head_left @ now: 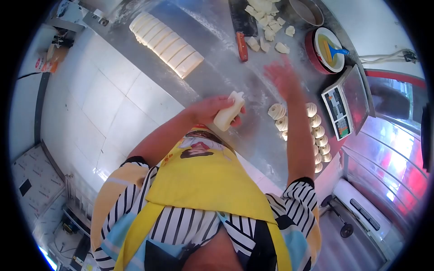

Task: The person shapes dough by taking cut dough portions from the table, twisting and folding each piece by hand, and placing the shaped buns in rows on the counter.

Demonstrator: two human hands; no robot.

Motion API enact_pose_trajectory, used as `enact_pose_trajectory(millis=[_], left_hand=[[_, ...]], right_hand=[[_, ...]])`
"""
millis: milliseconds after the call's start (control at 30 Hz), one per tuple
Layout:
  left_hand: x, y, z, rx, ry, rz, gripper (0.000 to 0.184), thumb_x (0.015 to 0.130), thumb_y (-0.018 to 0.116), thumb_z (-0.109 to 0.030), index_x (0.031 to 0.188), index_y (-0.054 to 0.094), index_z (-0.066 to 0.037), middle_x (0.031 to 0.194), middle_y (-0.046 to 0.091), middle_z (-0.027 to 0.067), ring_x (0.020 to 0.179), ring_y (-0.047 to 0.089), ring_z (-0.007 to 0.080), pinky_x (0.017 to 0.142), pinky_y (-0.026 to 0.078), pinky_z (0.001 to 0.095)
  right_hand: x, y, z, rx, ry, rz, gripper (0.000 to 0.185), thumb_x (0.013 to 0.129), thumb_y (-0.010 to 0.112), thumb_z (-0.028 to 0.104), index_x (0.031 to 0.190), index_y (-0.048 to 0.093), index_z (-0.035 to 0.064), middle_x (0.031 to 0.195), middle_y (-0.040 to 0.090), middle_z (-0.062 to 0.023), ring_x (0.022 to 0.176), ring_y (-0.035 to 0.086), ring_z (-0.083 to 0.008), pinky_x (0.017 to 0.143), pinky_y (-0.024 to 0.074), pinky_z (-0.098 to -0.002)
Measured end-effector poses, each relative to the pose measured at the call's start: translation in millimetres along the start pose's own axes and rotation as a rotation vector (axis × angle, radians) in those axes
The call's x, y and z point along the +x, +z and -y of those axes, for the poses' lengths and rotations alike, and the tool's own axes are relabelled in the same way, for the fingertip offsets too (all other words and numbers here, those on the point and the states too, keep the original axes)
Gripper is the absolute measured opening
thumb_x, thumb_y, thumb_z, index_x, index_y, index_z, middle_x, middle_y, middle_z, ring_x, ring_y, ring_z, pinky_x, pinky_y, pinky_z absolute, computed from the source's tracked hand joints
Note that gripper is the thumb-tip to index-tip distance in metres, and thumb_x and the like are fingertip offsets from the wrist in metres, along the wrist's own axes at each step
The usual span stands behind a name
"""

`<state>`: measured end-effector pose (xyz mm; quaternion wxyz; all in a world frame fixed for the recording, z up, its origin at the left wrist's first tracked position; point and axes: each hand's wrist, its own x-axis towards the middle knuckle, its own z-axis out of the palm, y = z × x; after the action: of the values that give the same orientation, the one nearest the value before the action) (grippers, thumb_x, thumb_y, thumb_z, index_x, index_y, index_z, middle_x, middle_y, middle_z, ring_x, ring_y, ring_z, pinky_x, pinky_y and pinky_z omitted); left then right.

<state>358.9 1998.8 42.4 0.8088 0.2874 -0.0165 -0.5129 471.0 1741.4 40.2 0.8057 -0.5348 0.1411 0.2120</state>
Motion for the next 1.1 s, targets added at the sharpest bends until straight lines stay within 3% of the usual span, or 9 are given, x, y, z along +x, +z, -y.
enact_pose_trajectory(millis=[133, 267, 467, 600, 800, 900, 967, 1000, 1100], left_hand=[[13.2, -12.9, 6.9, -0.011, 0.038, 0.032, 0.044, 0.093, 0.047, -0.037, 0.114, 0.050, 0.001, 0.095, 0.060, 0.0122, 0.085, 0.061, 0.0198, 0.075, 0.050, 0.0313], [27.7, -6.3, 3.7, -0.039, 0.198, 0.053, 0.038, 0.094, 0.048, -0.031, 0.116, 0.047, -0.001, 0.097, 0.059, 0.0121, 0.089, 0.061, 0.0215, 0.077, 0.050, 0.0327], [60.3, 20.1, 13.3, -0.034, 0.511, -0.391, 0.030, 0.089, 0.056, -0.016, 0.115, 0.048, -0.003, 0.103, 0.058, 0.0109, 0.096, 0.059, 0.0227, 0.084, 0.051, 0.0358], [53.7, 8.9, 7.2, 0.250, 0.225, -0.477, 0.035, 0.085, 0.061, -0.014, 0.113, 0.049, 0.003, 0.106, 0.057, 0.0145, 0.095, 0.060, 0.0226, 0.080, 0.055, 0.0337], [54.2, 14.8, 11.0, 0.147, 0.009, -0.477, 0.031, 0.085, 0.061, -0.013, 0.108, 0.051, 0.004, 0.104, 0.057, 0.0161, 0.092, 0.062, 0.0257, 0.077, 0.056, 0.0338], [55.4, 8.1, 18.8, 0.106, -0.056, -0.478, 0.026, 0.085, 0.060, -0.013, 0.104, 0.052, 0.003, 0.104, 0.058, 0.0167, 0.088, 0.063, 0.0274, 0.076, 0.056, 0.0347], [56.9, 13.6, 24.5, 0.142, -0.028, -0.526, 0.024, 0.085, 0.060, -0.014, 0.103, 0.054, 0.000, 0.104, 0.059, 0.0163, 0.085, 0.064, 0.0288, 0.074, 0.055, 0.0349], [55.4, 19.3, 26.0, 0.545, 0.072, -0.568, 0.021, 0.085, 0.059, -0.012, 0.102, 0.054, -0.001, 0.101, 0.060, 0.0153, 0.084, 0.064, 0.0284, 0.073, 0.054, 0.0350], [52.0, 22.0, 31.7, 1.429, 0.445, -0.567, 0.019, 0.083, 0.059, -0.008, 0.101, 0.056, -0.004, 0.095, 0.061, 0.0134, 0.082, 0.063, 0.0287, 0.071, 0.051, 0.0358]], right_hand=[[-78.4, 35.4, -39.8, -0.226, 0.092, 0.303, 0.045, 0.088, 0.053, 0.010, 0.131, 0.042, 0.0012, 0.129, 0.048, -0.0116, 0.112, 0.052, -0.0235, 0.089, 0.0472, -0.0357], [-113.8, 50.3, -64.5, -0.173, -0.015, 0.013, 0.047, 0.086, 0.057, 0.014, 0.129, 0.043, -0.0002, 0.122, 0.051, -0.0144, 0.109, 0.053, -0.0224, 0.088, 0.0483, -0.0343], [-131.5, 52.4, -86.6, 0.035, 0.032, -0.183, 0.046, 0.081, 0.064, 0.014, 0.120, 0.046, -0.0010, 0.097, 0.058, -0.0093, 0.086, 0.058, -0.0165, 0.069, 0.0500, -0.0274], [-136.7, 27.5, -67.5, -0.389, 0.017, -0.243, 0.039, 0.078, 0.066, 0.010, 0.114, 0.052, 0.0028, 0.085, 0.058, -0.0055, 0.074, 0.056, -0.0133, 0.061, 0.0464, -0.0266], [-154.3, 26.9, -66.2, -1.357, -0.728, -0.167, 0.041, 0.067, 0.068, 0.005, 0.106, 0.059, 0.0082, 0.085, 0.058, -0.0100, 0.079, 0.060, -0.0225, 0.067, 0.0483, -0.0332], [-152.3, 23.3, -63.0, -1.457, -1.004, -0.176, 0.041, 0.064, 0.068, 0.004, 0.105, 0.059, 0.0060, 0.086, 0.058, -0.0116, 0.081, 0.059, -0.0265, 0.067, 0.0488, -0.0347], [-153.3, 22.3, -69.4, -1.423, -0.978, -0.146, 0.038, 0.067, 0.068, 0.005, 0.104, 0.059, 0.0040, 0.087, 0.059, -0.0104, 0.082, 0.060, -0.0257, 0.067, 0.0493, -0.0342], [-153.9, 21.3, -73.6, -1.408, -0.964, -0.131, 0.036, 0.069, 0.069, 0.005, 0.104, 0.059, 0.0030, 0.087, 0.059, -0.0098, 0.082, 0.060, -0.0253, 0.067, 0.0495, -0.0339], [-149.5, 21.9, -92.3, -0.280, 0.048, -0.326, 0.032, 0.076, 0.066, 0.007, 0.106, 0.057, 0.0008, 0.090, 0.061, -0.0082, 0.080, 0.060, -0.0199, 0.068, 0.0492, -0.0308]])
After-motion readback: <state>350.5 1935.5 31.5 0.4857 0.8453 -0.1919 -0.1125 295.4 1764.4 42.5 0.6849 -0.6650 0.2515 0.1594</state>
